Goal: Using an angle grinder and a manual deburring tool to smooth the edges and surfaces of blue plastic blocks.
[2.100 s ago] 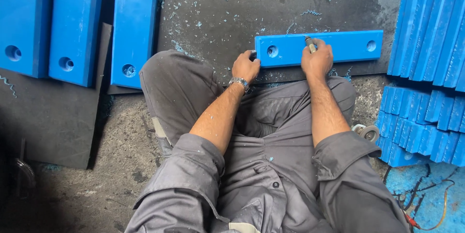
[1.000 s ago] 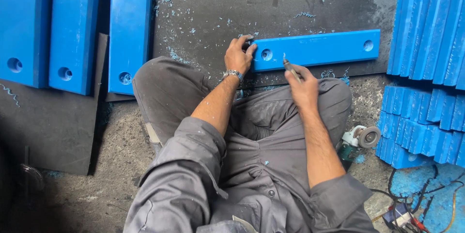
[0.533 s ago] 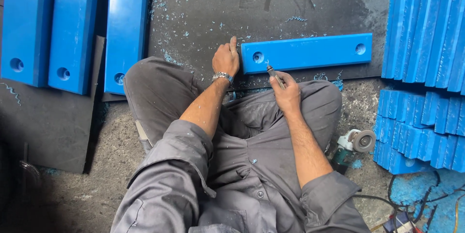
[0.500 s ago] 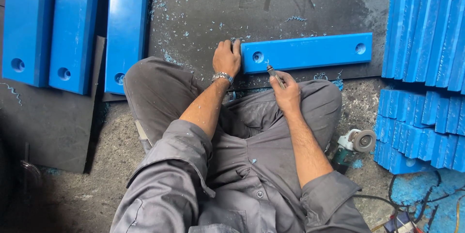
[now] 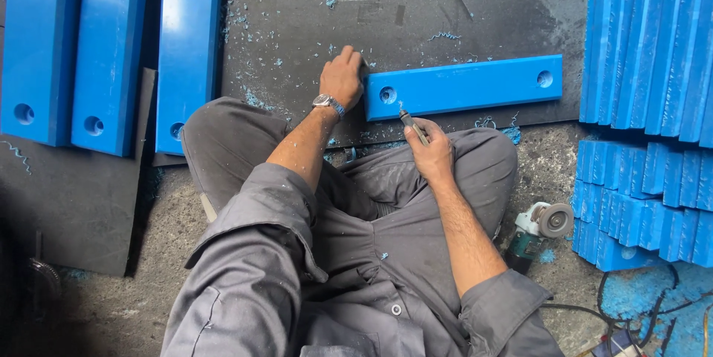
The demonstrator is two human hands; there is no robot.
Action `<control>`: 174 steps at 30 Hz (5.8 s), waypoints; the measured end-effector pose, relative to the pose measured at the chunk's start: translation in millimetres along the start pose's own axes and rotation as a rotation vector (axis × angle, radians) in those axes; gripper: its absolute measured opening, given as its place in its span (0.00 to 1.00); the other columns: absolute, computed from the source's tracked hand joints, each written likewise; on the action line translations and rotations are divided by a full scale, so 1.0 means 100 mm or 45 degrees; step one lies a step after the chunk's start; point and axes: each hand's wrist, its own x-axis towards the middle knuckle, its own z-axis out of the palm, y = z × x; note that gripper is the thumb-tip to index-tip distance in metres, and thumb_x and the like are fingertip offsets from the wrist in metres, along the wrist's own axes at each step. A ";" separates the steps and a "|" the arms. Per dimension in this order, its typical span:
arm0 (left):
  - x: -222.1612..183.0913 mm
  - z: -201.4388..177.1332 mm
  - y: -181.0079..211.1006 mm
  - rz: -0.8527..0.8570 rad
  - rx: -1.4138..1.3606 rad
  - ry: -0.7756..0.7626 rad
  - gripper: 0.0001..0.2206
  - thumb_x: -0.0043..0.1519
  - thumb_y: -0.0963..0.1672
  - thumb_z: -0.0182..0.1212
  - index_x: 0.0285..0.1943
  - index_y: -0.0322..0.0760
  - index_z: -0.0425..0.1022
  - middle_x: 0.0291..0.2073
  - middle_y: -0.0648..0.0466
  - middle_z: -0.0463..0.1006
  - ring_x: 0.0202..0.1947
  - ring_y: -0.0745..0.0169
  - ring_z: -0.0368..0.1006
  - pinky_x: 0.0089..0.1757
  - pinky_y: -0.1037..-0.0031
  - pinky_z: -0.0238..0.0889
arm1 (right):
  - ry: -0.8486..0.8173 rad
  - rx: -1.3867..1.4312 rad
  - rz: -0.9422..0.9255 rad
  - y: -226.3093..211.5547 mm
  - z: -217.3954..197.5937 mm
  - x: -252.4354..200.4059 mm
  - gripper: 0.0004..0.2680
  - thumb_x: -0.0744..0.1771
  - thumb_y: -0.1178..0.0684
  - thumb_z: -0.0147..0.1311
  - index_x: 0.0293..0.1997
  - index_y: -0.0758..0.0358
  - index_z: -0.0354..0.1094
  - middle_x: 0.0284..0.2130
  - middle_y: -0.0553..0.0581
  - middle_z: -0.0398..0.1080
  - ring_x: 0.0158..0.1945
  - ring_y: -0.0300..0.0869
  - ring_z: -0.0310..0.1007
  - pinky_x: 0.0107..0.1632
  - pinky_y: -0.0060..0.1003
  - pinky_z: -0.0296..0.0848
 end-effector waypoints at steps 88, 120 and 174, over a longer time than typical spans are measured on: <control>-3.13 -2.70 -2.61 -0.933 -0.024 0.789 0.29 0.42 0.50 0.81 0.53 0.47 0.74 0.66 0.40 0.61 0.66 0.34 0.56 0.62 0.44 0.52 | -0.935 0.850 -0.070 -2.81 2.50 0.15 0.17 0.67 0.49 0.60 0.58 0.71 0.68 0.36 0.58 0.76 0.27 0.32 0.69 0.34 0.26 0.70; -2.88 -3.03 -3.06 -0.963 0.244 -0.019 0.62 0.29 0.59 0.84 0.78 0.50 0.57 0.78 0.51 0.49 0.72 0.27 0.48 0.66 0.45 0.47 | -0.717 1.232 0.211 -2.39 2.38 0.28 0.10 0.68 0.55 0.57 0.51 0.70 0.70 0.30 0.58 0.73 0.24 0.37 0.68 0.30 0.35 0.74; -0.68 -1.87 2.10 0.175 -0.658 0.114 0.16 0.59 0.44 0.71 0.54 0.34 0.78 0.54 0.47 0.77 0.53 0.49 0.76 0.51 0.65 0.71 | 0.456 -0.223 -0.455 -0.73 -0.66 -0.78 0.14 0.62 0.53 0.64 0.51 0.61 0.71 0.47 0.58 0.68 0.54 0.52 0.68 0.56 0.48 0.67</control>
